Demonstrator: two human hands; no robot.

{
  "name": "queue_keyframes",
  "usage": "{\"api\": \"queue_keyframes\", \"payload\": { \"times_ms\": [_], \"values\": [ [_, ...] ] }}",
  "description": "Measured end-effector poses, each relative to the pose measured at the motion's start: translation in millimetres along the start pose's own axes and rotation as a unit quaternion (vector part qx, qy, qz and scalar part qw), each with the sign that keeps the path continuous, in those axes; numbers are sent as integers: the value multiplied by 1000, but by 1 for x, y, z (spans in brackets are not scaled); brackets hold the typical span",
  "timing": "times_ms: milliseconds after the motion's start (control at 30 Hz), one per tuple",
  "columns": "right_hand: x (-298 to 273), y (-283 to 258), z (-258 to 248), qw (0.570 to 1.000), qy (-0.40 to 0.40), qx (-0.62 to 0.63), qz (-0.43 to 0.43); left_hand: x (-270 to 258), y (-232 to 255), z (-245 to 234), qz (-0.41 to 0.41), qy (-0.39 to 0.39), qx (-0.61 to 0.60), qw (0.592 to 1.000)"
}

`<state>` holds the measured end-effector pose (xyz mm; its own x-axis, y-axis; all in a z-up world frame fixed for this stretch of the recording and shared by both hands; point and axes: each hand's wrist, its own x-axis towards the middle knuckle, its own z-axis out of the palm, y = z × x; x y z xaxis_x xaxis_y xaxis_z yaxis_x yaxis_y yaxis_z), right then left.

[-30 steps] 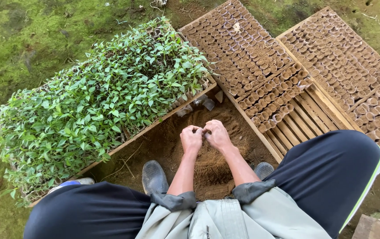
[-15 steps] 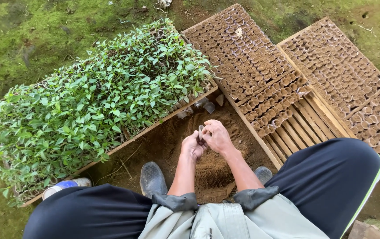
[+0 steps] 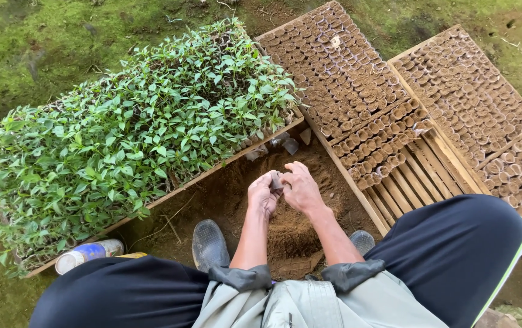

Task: The person sits on the ground and repeatedly takes small seedlings from a tray, places them into empty biodegradable pots, and fills the pots with soil from a pile. The person then places the filled pots into a wooden rack.

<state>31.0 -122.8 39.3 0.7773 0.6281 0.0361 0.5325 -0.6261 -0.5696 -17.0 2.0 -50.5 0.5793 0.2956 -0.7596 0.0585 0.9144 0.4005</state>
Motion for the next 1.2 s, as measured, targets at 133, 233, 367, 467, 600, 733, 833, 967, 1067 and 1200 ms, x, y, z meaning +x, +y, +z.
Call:
{"api": "queue_keyframes", "payload": {
  "times_ms": [133, 233, 367, 467, 600, 733, 833, 967, 1067, 1200],
  "values": [
    [7, 16, 6, 999, 45, 17, 21, -5, 6, -3, -1, 6, -36, 999],
    [11, 40, 23, 994, 68, 36, 82, -3, 9, -10, -8, 2, -54, 998],
    [9, 70, 71, 977, -6, -40, 210, -9, 16, -17, -37, -55, -96, 993],
    [-2, 56, 101, 970, -40, -141, 193, -13, 23, -22, -33, -86, -117, 989],
    [-25, 33, 160, 925, -60, -359, 109, -25, 35, -23, -5, -115, -114, 987],
    [-57, 45, 205, 913, -48, -401, 54, -23, 39, -25, 4, -141, -120, 983],
    [-62, 30, 196, 884, -53, -464, 29, -20, 39, -27, 10, -159, -119, 980],
    [-53, 18, 153, 947, -147, -284, 10, -20, 38, -26, 20, -172, -118, 978],
    [-43, 64, 171, 964, -178, -166, 110, -20, 38, -24, 25, -176, -116, 977],
    [-18, 67, 124, 931, -172, 43, 320, -24, 39, -21, 23, -144, -113, 983]
  ]
}}
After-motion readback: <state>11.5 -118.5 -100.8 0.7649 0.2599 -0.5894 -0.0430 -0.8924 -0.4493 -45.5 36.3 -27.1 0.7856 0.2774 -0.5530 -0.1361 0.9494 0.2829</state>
